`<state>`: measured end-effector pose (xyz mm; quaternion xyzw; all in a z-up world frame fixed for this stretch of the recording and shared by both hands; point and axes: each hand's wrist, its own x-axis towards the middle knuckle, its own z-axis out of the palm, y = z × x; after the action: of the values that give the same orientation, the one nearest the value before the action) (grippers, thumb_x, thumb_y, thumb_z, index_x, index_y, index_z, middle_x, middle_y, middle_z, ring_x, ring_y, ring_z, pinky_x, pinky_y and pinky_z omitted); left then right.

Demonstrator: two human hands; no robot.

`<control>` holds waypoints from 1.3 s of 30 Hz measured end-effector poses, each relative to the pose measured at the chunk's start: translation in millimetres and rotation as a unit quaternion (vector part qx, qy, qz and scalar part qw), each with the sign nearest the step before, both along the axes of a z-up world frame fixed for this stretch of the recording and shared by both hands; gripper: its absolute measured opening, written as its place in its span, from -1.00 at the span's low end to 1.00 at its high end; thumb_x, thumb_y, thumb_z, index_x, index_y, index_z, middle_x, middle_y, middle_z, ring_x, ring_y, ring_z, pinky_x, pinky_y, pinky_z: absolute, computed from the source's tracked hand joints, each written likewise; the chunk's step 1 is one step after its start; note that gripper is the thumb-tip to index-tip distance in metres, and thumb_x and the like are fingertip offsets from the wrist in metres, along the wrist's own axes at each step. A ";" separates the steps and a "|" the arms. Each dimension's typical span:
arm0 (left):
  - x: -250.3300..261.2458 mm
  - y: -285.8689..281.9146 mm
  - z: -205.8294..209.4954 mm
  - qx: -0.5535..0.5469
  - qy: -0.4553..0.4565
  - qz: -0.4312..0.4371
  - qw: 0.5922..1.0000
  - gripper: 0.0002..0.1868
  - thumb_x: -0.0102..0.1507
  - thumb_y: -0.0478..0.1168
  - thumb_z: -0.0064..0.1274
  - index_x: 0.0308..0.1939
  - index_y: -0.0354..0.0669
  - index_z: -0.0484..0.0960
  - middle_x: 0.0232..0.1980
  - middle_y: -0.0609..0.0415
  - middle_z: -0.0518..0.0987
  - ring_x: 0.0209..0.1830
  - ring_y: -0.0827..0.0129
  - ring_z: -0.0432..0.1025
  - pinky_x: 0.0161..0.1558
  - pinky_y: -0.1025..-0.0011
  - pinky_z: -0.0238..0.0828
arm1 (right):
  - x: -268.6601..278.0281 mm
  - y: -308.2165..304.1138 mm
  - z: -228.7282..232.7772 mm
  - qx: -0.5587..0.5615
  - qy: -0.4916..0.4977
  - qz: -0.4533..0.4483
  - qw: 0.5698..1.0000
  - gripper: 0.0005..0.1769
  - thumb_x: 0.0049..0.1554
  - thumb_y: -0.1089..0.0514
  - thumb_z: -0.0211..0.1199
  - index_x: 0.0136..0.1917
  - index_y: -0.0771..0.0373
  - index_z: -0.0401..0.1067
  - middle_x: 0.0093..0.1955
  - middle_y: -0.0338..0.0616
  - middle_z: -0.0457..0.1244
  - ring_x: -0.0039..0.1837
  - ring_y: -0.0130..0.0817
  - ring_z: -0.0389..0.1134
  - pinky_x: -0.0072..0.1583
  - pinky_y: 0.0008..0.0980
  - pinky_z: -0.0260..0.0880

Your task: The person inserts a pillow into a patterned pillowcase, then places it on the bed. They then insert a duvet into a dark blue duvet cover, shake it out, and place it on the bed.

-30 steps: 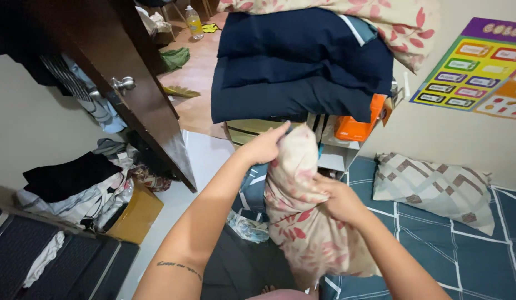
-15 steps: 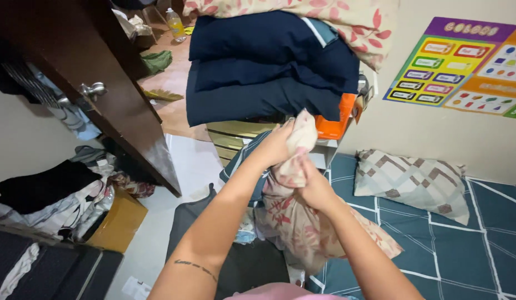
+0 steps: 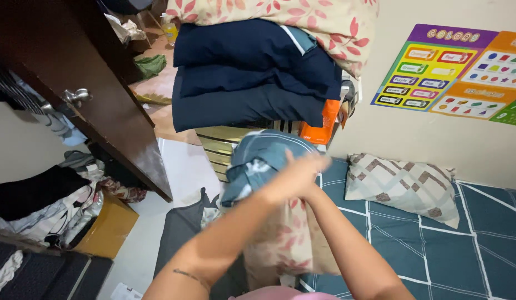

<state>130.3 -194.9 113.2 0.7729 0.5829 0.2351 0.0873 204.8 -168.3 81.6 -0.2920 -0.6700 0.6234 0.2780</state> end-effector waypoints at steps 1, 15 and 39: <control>22.9 -16.9 -1.7 0.000 0.021 -0.032 0.999 -0.47 0.33 -0.36 -0.02 0.40 0.02 0.41 0.44 -0.09 0.44 0.46 0.07 0.31 0.44 -0.32 -0.43 | 1.6 5.5 -0.8 -0.010 0.023 -0.007 1.000 -0.17 -0.08 0.36 0.22 0.50 0.27 0.26 0.26 -0.01 0.26 0.23 -0.31 0.28 0.22 -0.36 0.33; 23.4 -68.2 43.2 -0.164 -0.068 0.272 0.946 0.22 0.04 -0.19 0.42 0.61 0.01 -0.09 0.66 -0.15 -0.14 0.53 -0.34 -0.02 0.27 -0.16 0.12 | -16.8 78.1 22.7 -0.055 0.116 -0.002 0.992 -0.25 0.05 0.24 0.25 0.50 0.22 0.19 0.40 -0.15 0.21 0.39 -0.38 0.23 0.35 -0.37 0.26; 52.1 136.4 -138.7 -0.166 -0.581 0.249 0.757 -0.25 0.14 -0.19 0.31 0.32 -0.29 0.28 0.15 -0.23 0.56 0.04 0.12 0.47 0.08 0.29 0.40 | 303.8 6.6 7.4 -0.440 0.302 -0.210 0.819 -0.26 0.20 -0.23 0.09 0.51 0.20 0.23 0.42 -0.05 0.26 0.37 -0.12 0.32 0.30 -0.05 0.41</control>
<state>182.4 -58.6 -25.5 0.2894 0.6219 0.5520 0.4741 508.6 -161.7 89.0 -0.3138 -0.1288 0.8352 0.4328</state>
